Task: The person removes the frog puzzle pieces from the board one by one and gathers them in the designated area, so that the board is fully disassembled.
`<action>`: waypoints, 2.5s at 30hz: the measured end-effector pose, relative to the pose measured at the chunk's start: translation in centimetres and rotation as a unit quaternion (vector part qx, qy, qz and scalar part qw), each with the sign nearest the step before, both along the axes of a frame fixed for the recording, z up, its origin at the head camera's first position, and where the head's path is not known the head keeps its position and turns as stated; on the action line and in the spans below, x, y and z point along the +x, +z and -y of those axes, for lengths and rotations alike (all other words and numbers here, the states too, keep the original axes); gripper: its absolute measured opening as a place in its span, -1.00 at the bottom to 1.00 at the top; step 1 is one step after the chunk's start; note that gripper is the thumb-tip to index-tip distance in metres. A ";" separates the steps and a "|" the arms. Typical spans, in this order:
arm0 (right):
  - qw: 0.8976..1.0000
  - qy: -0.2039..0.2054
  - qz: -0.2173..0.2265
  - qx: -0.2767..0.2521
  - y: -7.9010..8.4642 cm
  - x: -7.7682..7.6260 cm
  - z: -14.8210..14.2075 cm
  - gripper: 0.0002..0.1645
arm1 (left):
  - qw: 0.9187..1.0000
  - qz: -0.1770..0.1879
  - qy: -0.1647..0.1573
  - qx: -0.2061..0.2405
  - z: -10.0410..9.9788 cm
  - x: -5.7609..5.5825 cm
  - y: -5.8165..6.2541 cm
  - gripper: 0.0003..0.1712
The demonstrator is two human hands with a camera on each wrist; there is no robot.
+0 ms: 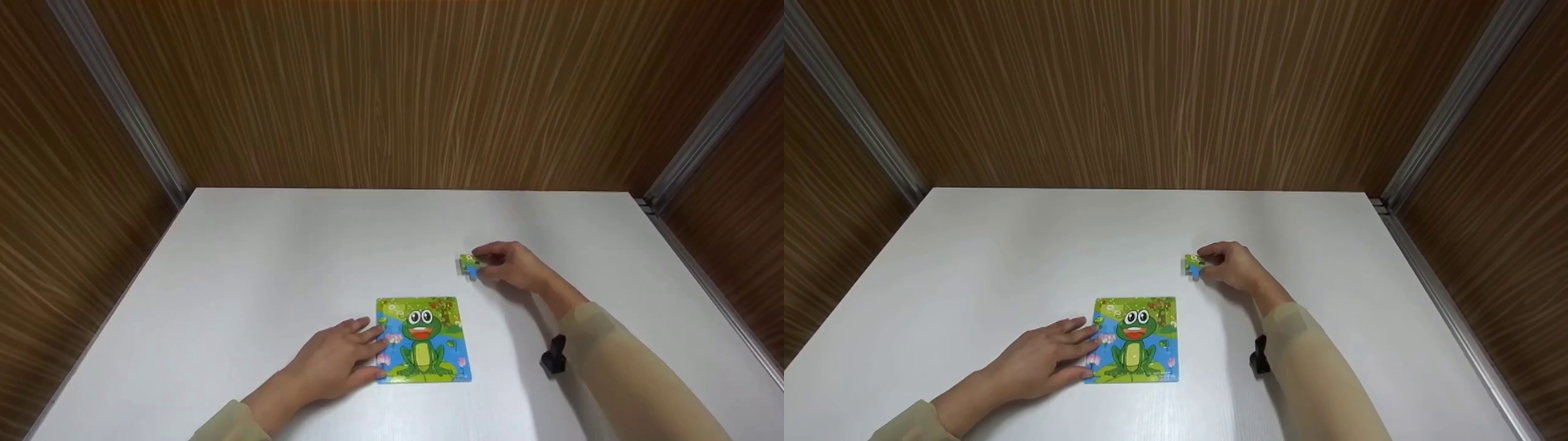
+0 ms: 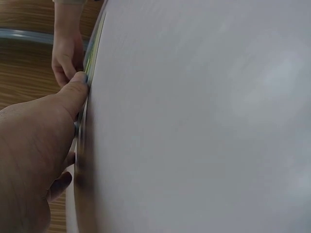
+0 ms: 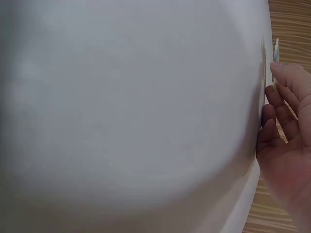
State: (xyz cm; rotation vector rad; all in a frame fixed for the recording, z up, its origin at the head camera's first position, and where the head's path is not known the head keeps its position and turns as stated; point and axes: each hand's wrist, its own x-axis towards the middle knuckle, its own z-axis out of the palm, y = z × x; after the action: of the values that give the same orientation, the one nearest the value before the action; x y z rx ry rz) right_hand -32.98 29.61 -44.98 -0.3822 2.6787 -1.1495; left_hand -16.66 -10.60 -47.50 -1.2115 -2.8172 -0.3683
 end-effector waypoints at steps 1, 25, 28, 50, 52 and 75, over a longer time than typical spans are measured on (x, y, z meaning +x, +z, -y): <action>1.000 -0.003 0.000 -0.001 0.0 -0.1 0.0 -0.45 | 1.000 0.001 0.000 -0.001 0.0 0.0 0.0 -0.33; 1.000 0.007 0.001 -0.012 -0.5 0.0 0.1 -0.52 | 1.000 -0.001 0.002 0.007 0.1 0.1 0.1 -0.35; 1.000 0.007 0.001 -0.013 -0.5 -0.1 0.0 -0.51 | 1.000 0.004 0.003 0.007 0.1 0.1 0.2 -0.35; 0.995 -0.029 0.012 -0.091 0.6 1.2 -0.4 -0.47 | 1.000 0.017 0.003 0.004 0.0 0.2 0.4 -0.32; 0.995 -0.017 0.002 -0.099 1.1 1.7 0.1 -0.49 | 1.000 0.016 0.003 0.007 0.0 0.2 0.4 -0.32; 0.986 0.139 0.038 -0.084 0.7 7.1 8.1 -0.55 | 1.000 0.029 0.005 0.009 -0.1 -0.3 0.5 -0.33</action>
State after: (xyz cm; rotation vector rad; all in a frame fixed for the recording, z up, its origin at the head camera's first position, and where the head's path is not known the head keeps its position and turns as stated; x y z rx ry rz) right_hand -25.87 21.55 -44.33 -0.6997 2.3766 -1.2769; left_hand -16.98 -10.51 -46.96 -1.2031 -2.8609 -0.4330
